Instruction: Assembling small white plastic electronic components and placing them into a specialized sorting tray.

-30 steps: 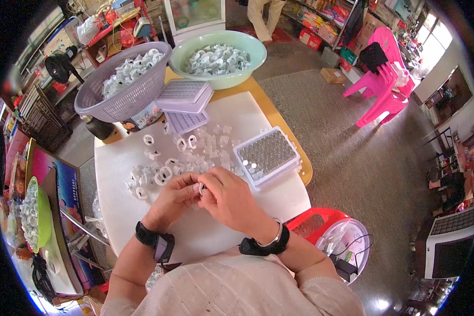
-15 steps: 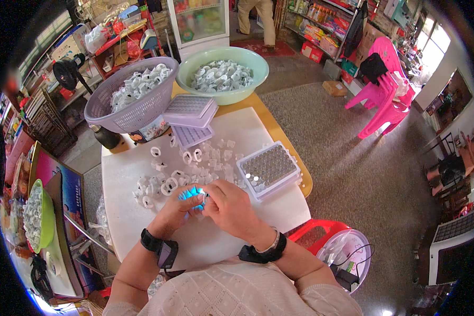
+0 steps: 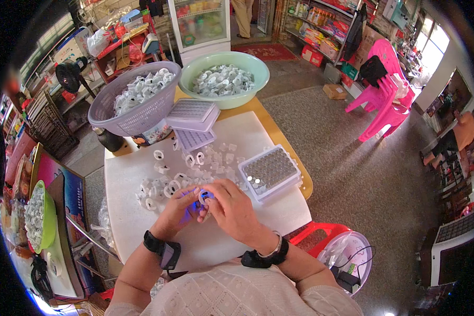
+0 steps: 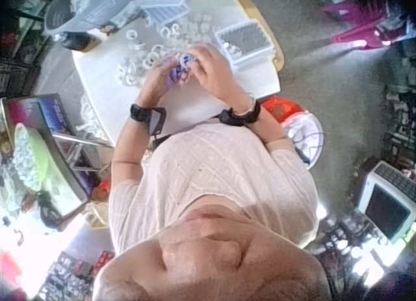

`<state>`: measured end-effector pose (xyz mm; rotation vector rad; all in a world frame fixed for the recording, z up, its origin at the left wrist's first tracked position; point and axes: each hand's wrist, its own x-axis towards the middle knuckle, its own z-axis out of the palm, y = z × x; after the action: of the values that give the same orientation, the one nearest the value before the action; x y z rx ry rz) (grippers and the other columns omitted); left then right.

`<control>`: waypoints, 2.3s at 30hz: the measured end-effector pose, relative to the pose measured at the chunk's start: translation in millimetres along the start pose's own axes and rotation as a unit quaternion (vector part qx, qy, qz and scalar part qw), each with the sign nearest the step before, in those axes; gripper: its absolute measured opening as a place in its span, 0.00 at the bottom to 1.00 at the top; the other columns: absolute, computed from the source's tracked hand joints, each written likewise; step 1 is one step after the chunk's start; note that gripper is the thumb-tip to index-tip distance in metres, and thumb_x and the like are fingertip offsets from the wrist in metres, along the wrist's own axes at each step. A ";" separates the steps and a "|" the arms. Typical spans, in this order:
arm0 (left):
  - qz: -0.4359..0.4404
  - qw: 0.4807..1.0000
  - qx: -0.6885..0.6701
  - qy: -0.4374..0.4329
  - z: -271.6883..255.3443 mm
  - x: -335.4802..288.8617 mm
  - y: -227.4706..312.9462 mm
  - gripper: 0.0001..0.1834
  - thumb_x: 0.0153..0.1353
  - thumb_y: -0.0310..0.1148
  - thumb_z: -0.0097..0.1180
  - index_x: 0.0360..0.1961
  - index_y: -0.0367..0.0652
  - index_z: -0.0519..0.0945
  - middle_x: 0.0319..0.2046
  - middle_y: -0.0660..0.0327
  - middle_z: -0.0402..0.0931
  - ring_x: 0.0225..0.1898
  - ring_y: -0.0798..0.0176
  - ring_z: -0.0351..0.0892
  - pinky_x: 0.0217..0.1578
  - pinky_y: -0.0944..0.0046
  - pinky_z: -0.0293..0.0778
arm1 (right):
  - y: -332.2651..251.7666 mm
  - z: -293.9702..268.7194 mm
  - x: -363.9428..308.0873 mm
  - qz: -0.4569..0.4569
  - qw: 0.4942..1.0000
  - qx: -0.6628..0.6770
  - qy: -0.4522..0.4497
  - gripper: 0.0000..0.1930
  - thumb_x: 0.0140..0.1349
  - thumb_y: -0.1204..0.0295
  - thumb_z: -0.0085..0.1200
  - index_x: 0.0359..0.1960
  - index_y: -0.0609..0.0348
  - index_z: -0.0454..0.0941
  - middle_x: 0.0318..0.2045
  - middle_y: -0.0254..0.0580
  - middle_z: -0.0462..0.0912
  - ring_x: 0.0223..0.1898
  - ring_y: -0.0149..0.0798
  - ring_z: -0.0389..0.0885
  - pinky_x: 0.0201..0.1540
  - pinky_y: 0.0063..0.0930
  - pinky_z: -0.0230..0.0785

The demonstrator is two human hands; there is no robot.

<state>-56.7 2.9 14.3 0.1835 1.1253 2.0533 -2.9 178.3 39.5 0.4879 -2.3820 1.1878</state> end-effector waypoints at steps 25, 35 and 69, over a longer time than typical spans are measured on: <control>-0.007 1.000 0.019 -0.012 3.2 -1.3 0.8 0.18 0.68 0.35 0.45 0.53 0.34 0.71 0.37 0.59 0.76 0.32 0.67 0.78 0.31 0.69 0.77 | 1.8 -5.3 3.7 0.309 0.886 0.346 0.024 0.06 0.58 0.75 0.54 0.34 0.65 0.77 0.25 0.34 0.79 0.25 0.22 0.74 0.29 0.16 0.68; 0.031 0.999 0.002 -0.033 1.1 -1.2 -2.1 0.20 0.65 0.32 0.51 0.56 0.38 0.69 0.44 0.58 0.75 0.40 0.65 0.77 0.38 0.67 0.77 | 4.6 -2.4 0.1 0.315 0.871 0.373 0.054 0.05 0.57 0.76 0.56 0.34 0.64 0.76 0.25 0.34 0.78 0.24 0.23 0.74 0.28 0.16 0.68; 0.040 0.998 -0.041 -0.027 4.1 3.0 -2.9 0.18 0.62 0.32 0.56 0.51 0.39 0.71 0.45 0.60 0.74 0.47 0.67 0.75 0.49 0.69 0.71 | 1.2 0.7 4.8 0.031 0.999 0.040 -0.005 0.11 0.49 0.76 0.59 0.34 0.59 0.73 0.32 0.43 0.73 0.36 0.45 0.73 0.39 0.36 0.66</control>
<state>-55.2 8.6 13.9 0.2449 1.0142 2.1478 -7.7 177.8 40.9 0.4494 -2.3811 1.3140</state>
